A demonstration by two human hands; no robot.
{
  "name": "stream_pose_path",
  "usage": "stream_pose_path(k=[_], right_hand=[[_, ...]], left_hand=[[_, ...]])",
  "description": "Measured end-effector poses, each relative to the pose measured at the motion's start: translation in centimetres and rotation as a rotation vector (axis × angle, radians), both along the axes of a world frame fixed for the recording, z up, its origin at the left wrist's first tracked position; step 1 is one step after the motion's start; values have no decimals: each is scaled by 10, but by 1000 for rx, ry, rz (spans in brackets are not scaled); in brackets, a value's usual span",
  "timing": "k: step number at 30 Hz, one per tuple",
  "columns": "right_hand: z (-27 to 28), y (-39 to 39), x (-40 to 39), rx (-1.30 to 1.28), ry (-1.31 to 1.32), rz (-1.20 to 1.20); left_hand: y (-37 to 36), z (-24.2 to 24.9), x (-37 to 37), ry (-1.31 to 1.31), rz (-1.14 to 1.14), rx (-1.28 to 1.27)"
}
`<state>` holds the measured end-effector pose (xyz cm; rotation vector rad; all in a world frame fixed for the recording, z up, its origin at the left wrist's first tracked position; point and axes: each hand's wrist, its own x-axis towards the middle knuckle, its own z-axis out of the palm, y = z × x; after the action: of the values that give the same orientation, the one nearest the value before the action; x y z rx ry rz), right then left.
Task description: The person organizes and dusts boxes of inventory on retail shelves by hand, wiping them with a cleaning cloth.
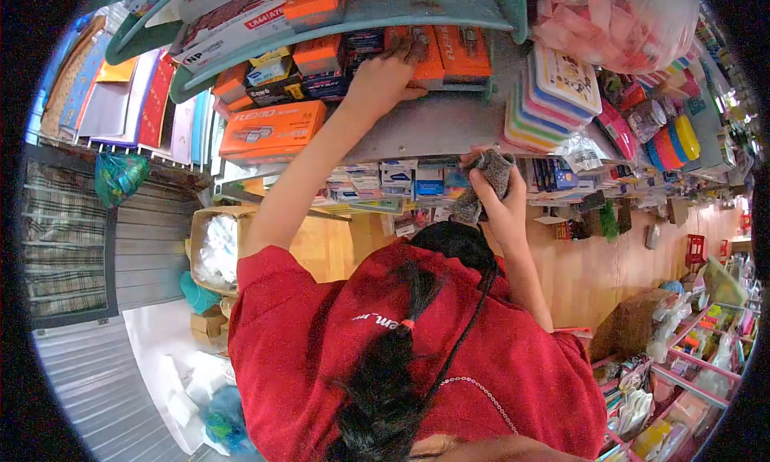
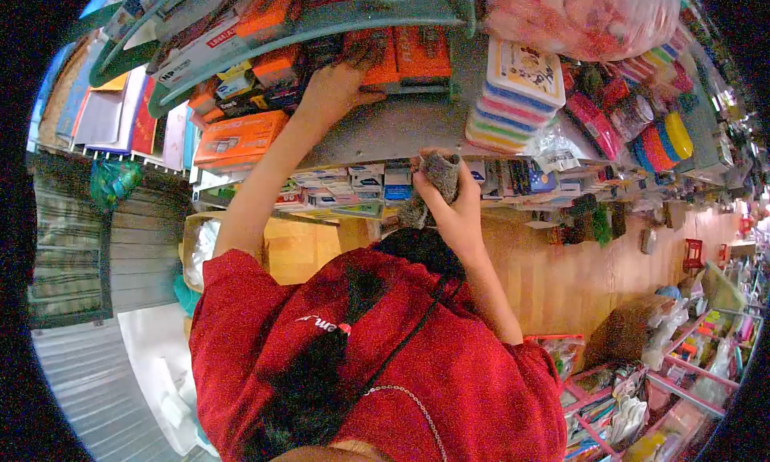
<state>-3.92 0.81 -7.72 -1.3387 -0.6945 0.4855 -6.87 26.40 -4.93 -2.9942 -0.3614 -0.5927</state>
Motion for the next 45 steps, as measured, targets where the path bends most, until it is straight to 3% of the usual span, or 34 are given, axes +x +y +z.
stream_pose_path(k=[11, 14, 20, 23, 29, 34, 41, 43, 45], right_hand=[[-3, -7, 4, -30, 71, -16], [-7, -5, 5, -28, 93, -23], [-7, -8, 5, -82, 93, -8], [-4, -11, 3, -43, 164, -22], [-10, -11, 10, -48, 119, -32], [-11, -9, 11, -39, 87, 2], [1, -10, 8, -47, 191, 4], [-3, -10, 13, -61, 116, 8], [-11, -11, 17, -82, 91, -3]], left_hand=[[-24, 15, -22, 62, -33, 80], [-24, 6, -37, -107, -189, 191], [-41, 1, -82, -177, -283, 354], [-42, 3, -107, -140, -350, 469], [-33, 11, -136, -15, -474, 440], [-35, 20, -137, 67, -585, 487], [-18, 36, -129, 260, -674, 299], [-13, 40, -126, 301, -693, 284], [-4, 41, -121, 287, -725, 389]])
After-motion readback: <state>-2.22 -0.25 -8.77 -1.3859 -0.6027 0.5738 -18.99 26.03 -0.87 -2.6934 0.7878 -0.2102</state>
